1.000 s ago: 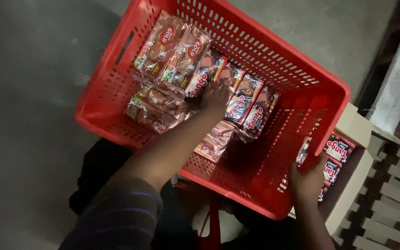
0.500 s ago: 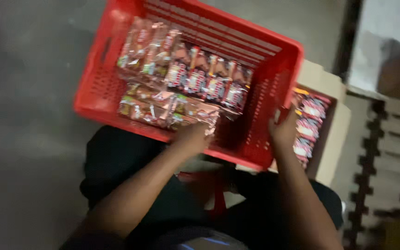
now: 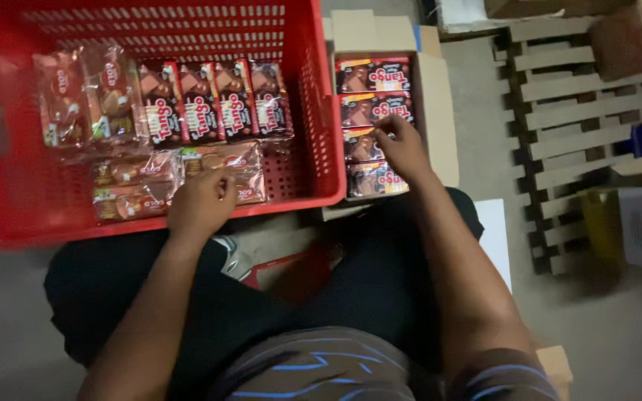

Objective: The person transfers individually wrapped snack bars from a cardboard box into a red plastic basket. They pick up bars one at a time and place them into the basket, arranging them in rows.

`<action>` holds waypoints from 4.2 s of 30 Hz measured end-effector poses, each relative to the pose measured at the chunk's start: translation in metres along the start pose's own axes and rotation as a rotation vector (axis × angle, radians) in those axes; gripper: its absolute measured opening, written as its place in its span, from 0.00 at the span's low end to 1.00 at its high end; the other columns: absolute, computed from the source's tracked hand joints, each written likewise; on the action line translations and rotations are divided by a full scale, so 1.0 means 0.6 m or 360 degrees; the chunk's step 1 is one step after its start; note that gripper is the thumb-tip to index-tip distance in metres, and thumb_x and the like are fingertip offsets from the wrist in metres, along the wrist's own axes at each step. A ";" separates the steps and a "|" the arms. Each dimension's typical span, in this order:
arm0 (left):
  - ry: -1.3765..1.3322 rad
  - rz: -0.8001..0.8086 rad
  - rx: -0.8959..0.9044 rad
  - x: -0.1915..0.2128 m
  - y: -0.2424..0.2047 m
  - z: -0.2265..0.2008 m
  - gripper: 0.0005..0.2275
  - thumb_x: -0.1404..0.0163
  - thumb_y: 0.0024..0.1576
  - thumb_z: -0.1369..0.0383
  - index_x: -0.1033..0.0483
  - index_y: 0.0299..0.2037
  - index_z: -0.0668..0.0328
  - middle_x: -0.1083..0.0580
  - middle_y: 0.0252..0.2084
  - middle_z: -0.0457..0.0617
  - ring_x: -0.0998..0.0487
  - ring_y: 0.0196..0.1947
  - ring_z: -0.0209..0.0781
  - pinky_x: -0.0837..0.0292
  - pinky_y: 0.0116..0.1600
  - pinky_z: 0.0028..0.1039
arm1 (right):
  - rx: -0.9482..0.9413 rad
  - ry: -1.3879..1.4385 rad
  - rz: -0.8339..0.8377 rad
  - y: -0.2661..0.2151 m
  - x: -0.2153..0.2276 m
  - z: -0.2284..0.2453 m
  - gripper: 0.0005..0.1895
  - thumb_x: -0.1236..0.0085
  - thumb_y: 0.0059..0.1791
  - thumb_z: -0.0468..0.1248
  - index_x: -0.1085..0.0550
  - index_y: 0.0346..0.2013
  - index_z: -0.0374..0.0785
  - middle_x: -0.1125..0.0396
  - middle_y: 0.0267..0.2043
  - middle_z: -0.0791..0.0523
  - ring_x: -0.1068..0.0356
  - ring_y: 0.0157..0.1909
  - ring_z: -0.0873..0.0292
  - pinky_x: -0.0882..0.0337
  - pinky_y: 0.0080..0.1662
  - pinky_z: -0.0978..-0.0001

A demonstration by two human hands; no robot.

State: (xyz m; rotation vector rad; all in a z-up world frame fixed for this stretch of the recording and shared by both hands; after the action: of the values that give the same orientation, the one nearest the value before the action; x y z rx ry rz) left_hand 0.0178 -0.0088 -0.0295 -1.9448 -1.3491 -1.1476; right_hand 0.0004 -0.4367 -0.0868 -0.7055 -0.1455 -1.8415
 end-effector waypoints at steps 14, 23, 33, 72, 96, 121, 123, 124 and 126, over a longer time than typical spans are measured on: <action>0.0027 -0.0063 0.0082 0.009 -0.001 -0.020 0.07 0.45 0.61 0.64 0.19 0.33 0.54 0.22 0.29 0.56 0.19 0.38 0.60 0.25 0.42 0.42 | -0.1070 0.0372 -0.0160 0.014 -0.033 -0.238 0.30 0.36 0.42 0.40 0.28 0.55 0.27 0.29 0.40 0.35 0.23 0.39 0.34 0.24 0.35 0.36; 0.0080 -0.0085 0.0121 -0.005 0.001 -0.005 0.08 0.45 0.63 0.64 0.19 0.32 0.53 0.24 0.26 0.55 0.19 0.35 0.60 0.25 0.41 0.41 | -0.1560 0.1326 0.0100 0.023 -0.008 -0.180 0.39 0.52 0.52 0.46 0.52 0.69 0.24 0.44 0.61 0.43 0.29 0.60 0.42 0.26 0.55 0.49; 0.0108 0.0017 0.0239 0.011 0.006 -0.031 0.09 0.47 0.64 0.64 0.18 0.33 0.52 0.25 0.24 0.56 0.20 0.35 0.60 0.26 0.41 0.42 | -0.1357 0.1167 -0.0432 0.098 -0.071 -0.297 0.25 0.38 0.47 0.40 0.31 0.51 0.25 0.32 0.36 0.38 0.24 0.32 0.32 0.24 0.31 0.31; -0.2720 -0.0264 0.1353 -0.071 -0.036 -0.133 0.20 0.32 0.52 0.57 0.25 0.45 0.59 0.25 0.36 0.49 0.19 0.36 0.44 0.18 0.37 0.37 | 0.0197 0.0063 0.0187 -0.190 -0.089 0.297 0.25 0.47 0.56 0.39 0.36 0.66 0.32 0.35 0.61 0.37 0.27 0.53 0.36 0.25 0.52 0.47; -0.3820 -0.0461 0.2217 -0.416 0.329 0.118 0.36 0.64 0.62 0.41 0.58 0.75 0.52 0.50 0.78 0.54 0.44 0.74 0.64 0.48 0.76 0.53 | 0.0210 -0.0491 -0.0113 -0.059 -0.191 0.221 0.44 0.36 0.45 0.31 0.51 0.69 0.30 0.36 0.55 0.28 0.29 0.51 0.25 0.23 0.45 0.40; 0.0785 0.0445 0.0645 -0.344 0.304 0.272 0.31 0.51 0.59 0.44 0.43 0.71 0.39 0.41 0.64 0.66 0.34 0.56 0.64 0.34 0.55 0.50 | -0.0177 -0.0667 -0.0024 -0.052 -0.194 0.209 0.42 0.41 0.48 0.35 0.52 0.72 0.36 0.29 0.36 0.47 0.34 0.17 0.51 0.33 0.32 0.60; 0.0604 0.0520 0.0768 -0.355 0.311 0.286 0.29 0.53 0.60 0.43 0.43 0.69 0.39 0.43 0.68 0.62 0.39 0.62 0.62 0.47 0.64 0.49 | 0.0043 -0.0625 -0.0057 -0.048 -0.195 0.201 0.41 0.41 0.45 0.33 0.50 0.68 0.33 0.38 0.64 0.41 0.31 0.21 0.49 0.31 0.37 0.62; 0.0602 0.0519 0.0771 -0.357 0.306 0.287 0.29 0.53 0.60 0.43 0.43 0.69 0.39 0.43 0.68 0.62 0.39 0.62 0.62 0.47 0.64 0.49 | 0.0045 -0.0627 -0.0055 -0.049 -0.197 0.209 0.41 0.41 0.45 0.33 0.50 0.68 0.33 0.38 0.64 0.41 0.31 0.21 0.49 0.31 0.37 0.62; 0.0635 0.0265 0.0683 -0.354 0.299 0.281 0.26 0.48 0.57 0.45 0.36 0.63 0.40 0.35 0.58 0.56 0.35 0.53 0.54 0.42 0.57 0.45 | -0.0073 -0.0563 -0.0021 -0.055 -0.199 0.221 0.41 0.42 0.46 0.32 0.53 0.69 0.34 0.37 0.61 0.42 0.39 0.12 0.54 0.38 0.25 0.66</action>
State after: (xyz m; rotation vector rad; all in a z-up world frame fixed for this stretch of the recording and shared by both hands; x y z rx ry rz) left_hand 0.2108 -0.0507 -0.2879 -1.4042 -1.0870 -0.9992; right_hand 0.0497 -0.2701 -0.0342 -1.0613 -0.3390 -1.7230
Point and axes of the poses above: each hand's wrist, its own y-axis towards the middle knuckle, its own x-axis out of the back of the hand, z = x × y, the point moved 3 cm from there along y, towards the middle knuckle
